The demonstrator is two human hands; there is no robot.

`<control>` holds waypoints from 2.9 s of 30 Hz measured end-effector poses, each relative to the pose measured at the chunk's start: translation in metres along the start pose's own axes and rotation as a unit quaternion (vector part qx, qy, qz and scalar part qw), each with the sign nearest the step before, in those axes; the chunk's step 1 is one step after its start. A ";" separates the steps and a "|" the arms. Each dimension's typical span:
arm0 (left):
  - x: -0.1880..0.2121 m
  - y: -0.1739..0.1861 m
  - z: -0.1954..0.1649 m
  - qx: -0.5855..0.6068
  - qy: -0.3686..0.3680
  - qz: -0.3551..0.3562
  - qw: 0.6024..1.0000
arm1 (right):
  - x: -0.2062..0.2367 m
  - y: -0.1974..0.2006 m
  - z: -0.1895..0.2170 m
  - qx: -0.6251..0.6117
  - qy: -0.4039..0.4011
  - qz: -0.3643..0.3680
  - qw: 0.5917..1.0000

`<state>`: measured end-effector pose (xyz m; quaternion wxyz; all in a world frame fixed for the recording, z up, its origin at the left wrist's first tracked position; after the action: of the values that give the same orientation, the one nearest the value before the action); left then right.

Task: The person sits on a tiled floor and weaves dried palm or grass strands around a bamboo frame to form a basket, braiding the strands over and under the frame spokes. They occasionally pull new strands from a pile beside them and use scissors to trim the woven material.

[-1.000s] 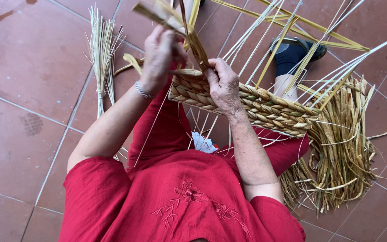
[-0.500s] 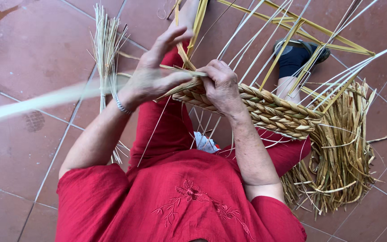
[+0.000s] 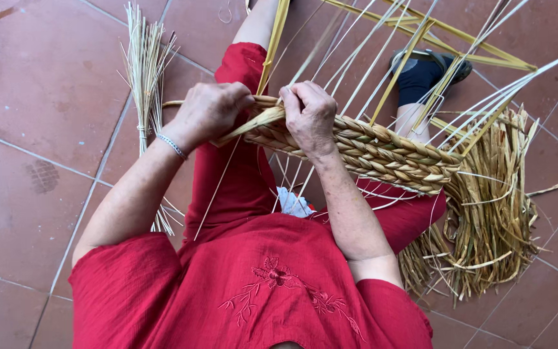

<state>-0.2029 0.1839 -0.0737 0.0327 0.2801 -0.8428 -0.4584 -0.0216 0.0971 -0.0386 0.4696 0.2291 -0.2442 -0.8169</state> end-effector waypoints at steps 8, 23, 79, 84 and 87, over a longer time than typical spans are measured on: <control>0.018 0.033 0.013 0.068 0.145 0.027 0.987 | 0.019 0.006 -0.001 -0.017 0.003 -0.095 0.995; 0.026 0.079 -0.066 -0.175 0.033 0.047 0.983 | 0.031 0.014 0.026 -0.030 0.172 0.120 0.977; -0.047 -0.028 0.041 0.539 0.251 -0.023 0.804 | -0.013 -0.040 0.024 0.197 0.055 0.103 0.974; -0.041 -0.005 0.043 0.432 0.177 -0.218 0.857 | -0.015 -0.022 0.012 -0.004 -0.045 0.093 0.995; -0.026 -0.010 0.050 0.608 0.256 -0.300 0.689 | -0.015 -0.012 0.000 -0.073 -0.092 0.082 0.990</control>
<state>-0.1920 0.2307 -0.1057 -0.0692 0.5830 -0.7669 0.2591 -0.0222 0.1159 -0.0441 0.5262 0.0969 -0.2438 -0.8089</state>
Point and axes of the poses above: each hand's wrist, its own x-axis away from the middle knuckle, its own y-axis out of the back of the hand, z = x × y, the point moved 5 cm from there along -x, towards the middle knuckle, and after that the axes turned 10 degrees about -y, right-handed, at the moved point
